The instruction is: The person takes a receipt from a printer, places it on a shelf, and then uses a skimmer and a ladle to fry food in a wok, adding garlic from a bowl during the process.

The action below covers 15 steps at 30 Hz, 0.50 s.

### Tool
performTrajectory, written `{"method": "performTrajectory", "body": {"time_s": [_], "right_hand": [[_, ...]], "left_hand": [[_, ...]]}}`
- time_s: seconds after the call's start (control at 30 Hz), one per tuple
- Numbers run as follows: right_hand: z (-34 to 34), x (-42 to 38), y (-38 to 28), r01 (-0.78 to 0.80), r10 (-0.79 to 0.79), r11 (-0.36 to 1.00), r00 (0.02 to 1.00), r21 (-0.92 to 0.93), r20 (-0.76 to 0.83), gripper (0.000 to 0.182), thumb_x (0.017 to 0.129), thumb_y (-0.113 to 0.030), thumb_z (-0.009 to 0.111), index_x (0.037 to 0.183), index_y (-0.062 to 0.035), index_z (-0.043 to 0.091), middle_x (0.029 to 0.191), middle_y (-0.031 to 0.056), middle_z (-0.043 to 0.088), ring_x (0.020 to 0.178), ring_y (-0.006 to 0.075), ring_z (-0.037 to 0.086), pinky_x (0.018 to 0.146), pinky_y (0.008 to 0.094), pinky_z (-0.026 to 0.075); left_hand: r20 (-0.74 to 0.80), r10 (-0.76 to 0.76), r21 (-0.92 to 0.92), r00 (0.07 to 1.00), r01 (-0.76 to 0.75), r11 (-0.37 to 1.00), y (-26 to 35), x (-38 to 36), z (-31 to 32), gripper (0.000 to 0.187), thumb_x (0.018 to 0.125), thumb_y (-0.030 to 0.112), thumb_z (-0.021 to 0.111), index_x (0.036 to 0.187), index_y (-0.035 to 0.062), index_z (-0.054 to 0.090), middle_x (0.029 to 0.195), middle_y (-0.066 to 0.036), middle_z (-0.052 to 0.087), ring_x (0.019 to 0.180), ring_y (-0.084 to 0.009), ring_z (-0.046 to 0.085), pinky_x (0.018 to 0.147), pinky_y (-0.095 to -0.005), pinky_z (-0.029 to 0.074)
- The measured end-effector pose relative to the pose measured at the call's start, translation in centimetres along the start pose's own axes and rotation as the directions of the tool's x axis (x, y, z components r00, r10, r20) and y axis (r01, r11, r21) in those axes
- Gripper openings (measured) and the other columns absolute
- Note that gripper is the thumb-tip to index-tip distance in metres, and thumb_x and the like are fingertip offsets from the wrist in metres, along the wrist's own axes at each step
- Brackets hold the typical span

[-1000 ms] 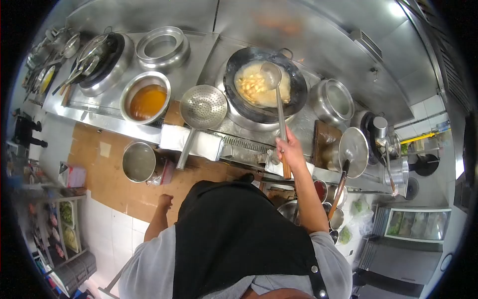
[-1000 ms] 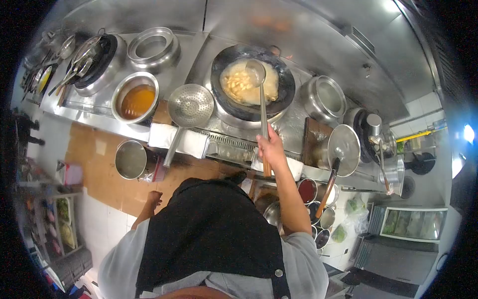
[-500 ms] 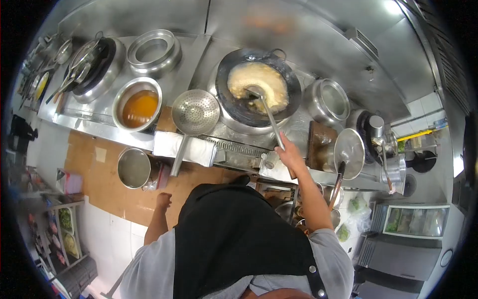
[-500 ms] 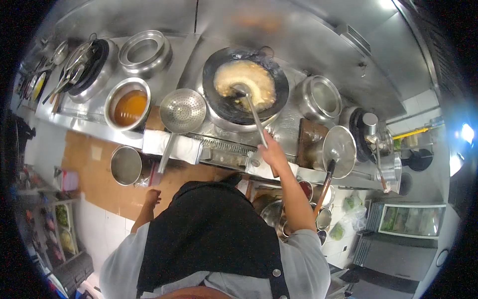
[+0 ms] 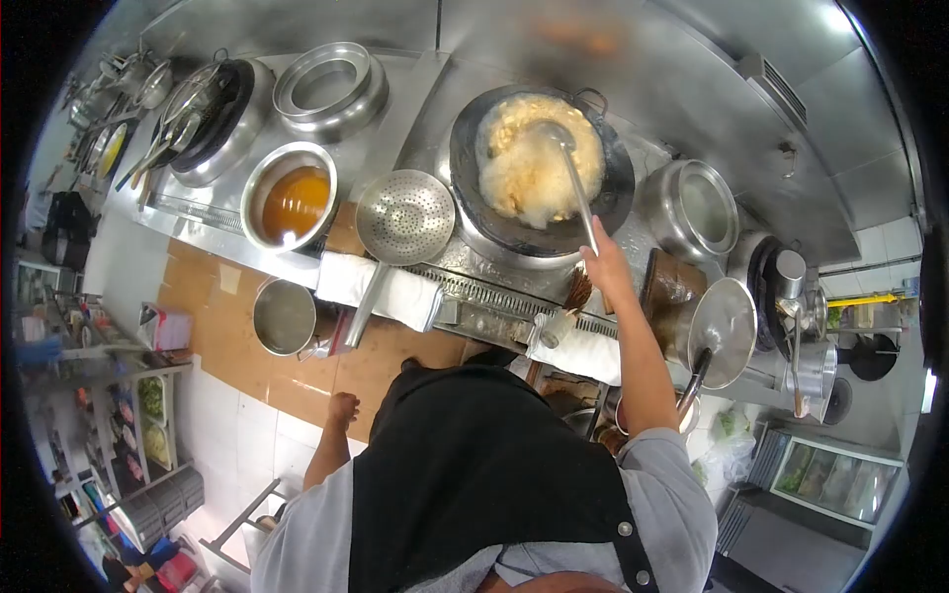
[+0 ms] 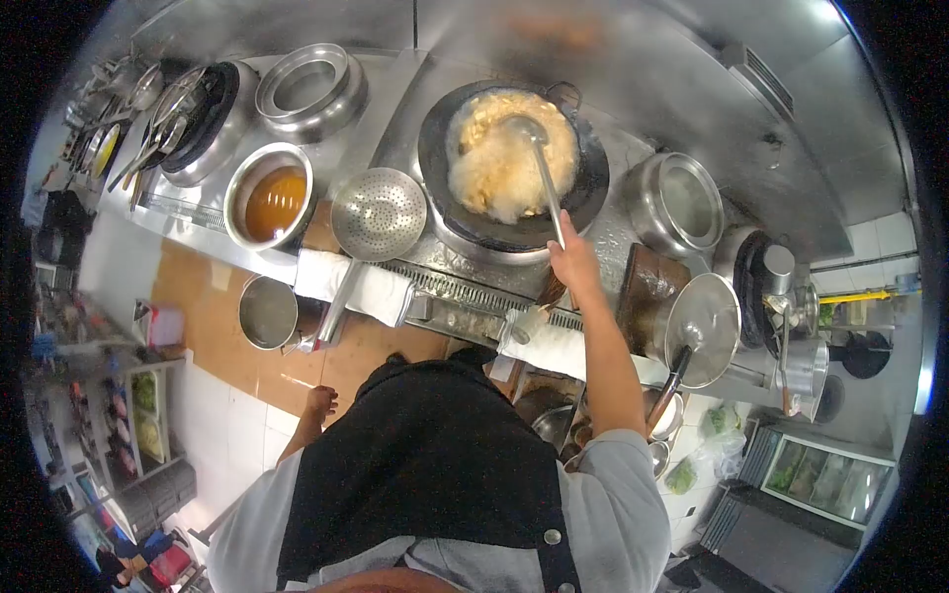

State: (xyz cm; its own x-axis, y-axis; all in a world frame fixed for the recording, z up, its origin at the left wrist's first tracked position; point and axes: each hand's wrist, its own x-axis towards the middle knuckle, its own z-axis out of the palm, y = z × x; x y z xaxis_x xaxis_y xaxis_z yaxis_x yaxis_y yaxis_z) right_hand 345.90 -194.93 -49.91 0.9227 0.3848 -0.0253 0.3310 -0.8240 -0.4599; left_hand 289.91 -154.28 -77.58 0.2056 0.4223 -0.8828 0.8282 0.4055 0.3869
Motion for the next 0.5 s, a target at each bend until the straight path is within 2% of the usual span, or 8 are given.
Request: {"method": "performTrajectory", "body": {"time_s": [0.07, 0.17, 0.27, 0.3, 0.37, 0.47, 0.5], "right_hand": [[0.6, -0.5, 0.8, 0.025, -0.022, 0.999, 0.997, 0.042, -0.079, 0.076, 0.097, -0.024, 0.067, 0.164, -0.0157, 0.033, 0.108, 0.0315, 0.071, 0.093, 0.0467, 0.071, 0.085, 0.0502, 0.056], [1.2, -3.3, -1.8, -0.292, 0.283, 0.874, 0.956, 0.389, 0.080, 0.068, 0.102, -0.021, 0.064, 0.163, -0.0174, 0.035, 0.092, 0.0154, 0.070, 0.070, 0.0298, 0.069, 0.063, 0.0401, 0.056], [3.2, -6.7, -5.5, -0.383, 0.325, 0.489, 0.914, 0.784, 0.243, 0.046, 0.104, -0.020, 0.061, 0.148, -0.0168, 0.047, 0.078, 0.0027, 0.056, 0.053, 0.0153, 0.054, 0.046, 0.0320, 0.045], [3.5, -7.5, -7.0, -0.427, 0.330, 0.334, 0.888, 0.840, 0.320, 0.039, 0.105, -0.020, 0.061, 0.141, -0.0161, 0.048, 0.078, 0.0020, 0.055, 0.054, 0.0143, 0.054, 0.045, 0.0317, 0.044], [3.2, -8.9, -10.3, -0.484, 0.302, -0.002, 0.834, 0.875, 0.461, 0.025, 0.105, -0.020, 0.061, 0.127, -0.0148, 0.051, 0.076, 0.0004, 0.052, 0.057, 0.0125, 0.053, 0.043, 0.0310, 0.043], [2.4, -10.7, -14.1, -0.487, 0.191, -0.311, 0.809, 0.816, 0.556, 0.015, 0.106, -0.023, 0.060, 0.107, -0.0171, 0.047, 0.079, -0.0012, 0.054, 0.057, 0.0114, 0.053, 0.045, 0.0299, 0.041], [3.0, -11.1, -13.4, -0.490, 0.076, -0.460, 0.809, 0.740, 0.583, 0.012, 0.107, -0.025, 0.059, 0.109, -0.0193, 0.048, 0.078, -0.0032, 0.053, 0.057, 0.0115, 0.051, 0.047, 0.0294, 0.041]], "left_hand": [[-0.039, -0.027, 0.011, 0.999, 0.028, 1.000, -0.7, -1.0, 0.7, 0.014, 0.095, 0.016, 0.061, 0.100, 0.0064, 0.070, 0.086, -0.007, 0.070, 0.064, -0.0201, 0.062, 0.051, -0.0328, 0.047], [0.121, 0.036, 0.190, 0.992, -0.058, 0.980, -3.7, 4.1, 0.5, 0.019, 0.095, 0.017, 0.062, 0.107, 0.0043, 0.071, 0.091, -0.008, 0.071, 0.067, -0.0213, 0.065, 0.054, -0.0346, 0.051], [0.005, 0.028, 0.044, 1.000, -0.028, 0.999, -0.9, 1.4, 2.2, 0.020, 0.095, 0.019, 0.064, 0.107, 0.0044, 0.070, 0.091, -0.009, 0.072, 0.068, -0.0213, 0.066, 0.057, -0.0369, 0.054], [-0.016, 0.049, 0.076, 0.999, -0.047, 0.996, 0.1, 0.9, 2.5, 0.018, 0.094, 0.018, 0.066, 0.107, 0.0057, 0.070, 0.089, -0.008, 0.072, 0.068, -0.0210, 0.066, 0.057, -0.0368, 0.053], [-0.015, 0.054, 0.073, 0.998, -0.053, 0.996, 1.6, 0.7, 2.9, 0.017, 0.093, 0.016, 0.067, 0.106, 0.0061, 0.070, 0.088, -0.008, 0.071, 0.067, -0.0205, 0.066, 0.056, -0.0364, 0.053], [0.011, 0.096, 0.076, 0.995, -0.097, 0.992, 3.5, 1.0, 2.8, 0.015, 0.092, 0.014, 0.070, 0.104, 0.0062, 0.069, 0.085, -0.008, 0.070, 0.066, -0.0200, 0.065, 0.055, -0.0358, 0.052], [0.027, 0.110, 0.086, 0.994, -0.112, 0.990, 3.9, 1.5, 2.4, 0.015, 0.091, 0.014, 0.070, 0.104, 0.0062, 0.069, 0.084, -0.008, 0.070, 0.066, -0.0200, 0.065, 0.055, -0.0356, 0.051]]}}
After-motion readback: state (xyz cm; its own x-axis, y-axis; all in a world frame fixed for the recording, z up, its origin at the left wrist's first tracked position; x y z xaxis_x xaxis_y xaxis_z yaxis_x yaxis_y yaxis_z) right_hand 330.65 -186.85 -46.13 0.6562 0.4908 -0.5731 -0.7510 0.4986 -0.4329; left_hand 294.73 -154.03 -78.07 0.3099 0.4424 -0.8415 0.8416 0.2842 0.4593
